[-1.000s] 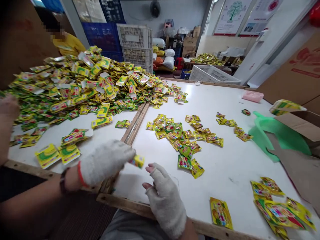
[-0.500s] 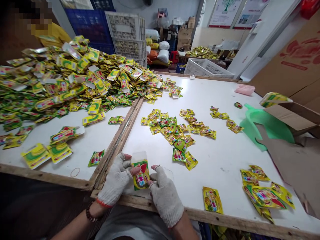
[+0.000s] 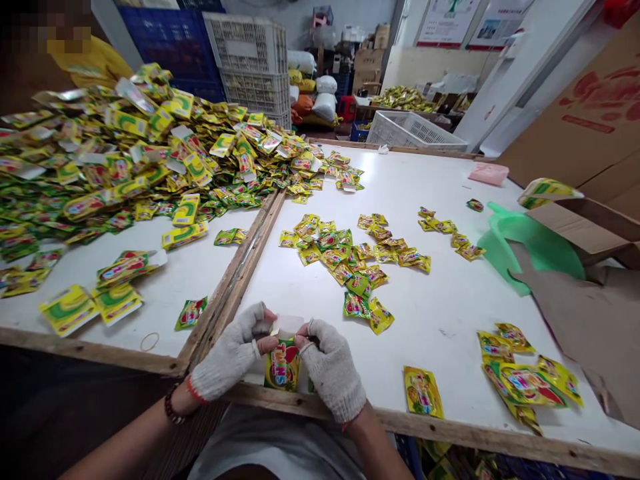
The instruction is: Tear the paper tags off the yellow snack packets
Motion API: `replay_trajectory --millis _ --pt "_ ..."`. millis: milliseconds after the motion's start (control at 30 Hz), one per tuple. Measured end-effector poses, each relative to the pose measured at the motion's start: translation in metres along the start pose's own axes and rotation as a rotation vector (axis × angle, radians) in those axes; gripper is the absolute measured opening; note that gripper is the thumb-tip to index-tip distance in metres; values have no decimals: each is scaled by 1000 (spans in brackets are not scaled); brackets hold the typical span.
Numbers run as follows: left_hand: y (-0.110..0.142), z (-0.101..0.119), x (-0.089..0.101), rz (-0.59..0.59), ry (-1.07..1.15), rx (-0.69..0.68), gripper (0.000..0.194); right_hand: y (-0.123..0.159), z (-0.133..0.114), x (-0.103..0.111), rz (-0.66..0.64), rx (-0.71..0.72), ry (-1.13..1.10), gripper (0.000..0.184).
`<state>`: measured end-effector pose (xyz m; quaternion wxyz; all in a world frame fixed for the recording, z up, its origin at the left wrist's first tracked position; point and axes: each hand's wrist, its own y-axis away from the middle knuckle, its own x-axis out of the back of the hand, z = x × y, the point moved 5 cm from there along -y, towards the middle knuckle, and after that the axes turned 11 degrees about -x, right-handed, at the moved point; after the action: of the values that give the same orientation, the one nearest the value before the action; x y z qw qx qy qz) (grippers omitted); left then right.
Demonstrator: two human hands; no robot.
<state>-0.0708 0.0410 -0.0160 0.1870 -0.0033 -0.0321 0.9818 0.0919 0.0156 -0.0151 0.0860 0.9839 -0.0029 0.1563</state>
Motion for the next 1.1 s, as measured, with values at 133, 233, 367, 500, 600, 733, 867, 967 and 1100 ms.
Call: replay_trajectory --millis 133,233,367,500,600,733,867,967,1100 --pt "-2 -2 0 8 40 19 48 -3 1 -4 -49 -52 -94 30" --pt "-3 5 6 58 -138 -56 22 0 2 -4 -45 -1 -13 22" --pt "-9 23 8 -39 -206 -70 17 6 -10 -3 -59 100 60 20" --pt "-10 32 9 -187 -220 -20 21 8 -25 2 -30 154 115 15" --pt "-5 27 10 -199 -331 -65 22 8 -26 5 1 223 180 13" --pt "6 19 5 -183 -408 -316 13 12 -18 3 -3 425 248 25" --pt "11 22 -1 -233 -299 -409 16 17 -18 3 11 498 277 30" --pt "6 27 3 -209 -277 -214 18 17 -23 2 -9 384 280 23" --pt "-4 36 8 -242 -327 -55 14 12 -27 3 -33 166 261 17"
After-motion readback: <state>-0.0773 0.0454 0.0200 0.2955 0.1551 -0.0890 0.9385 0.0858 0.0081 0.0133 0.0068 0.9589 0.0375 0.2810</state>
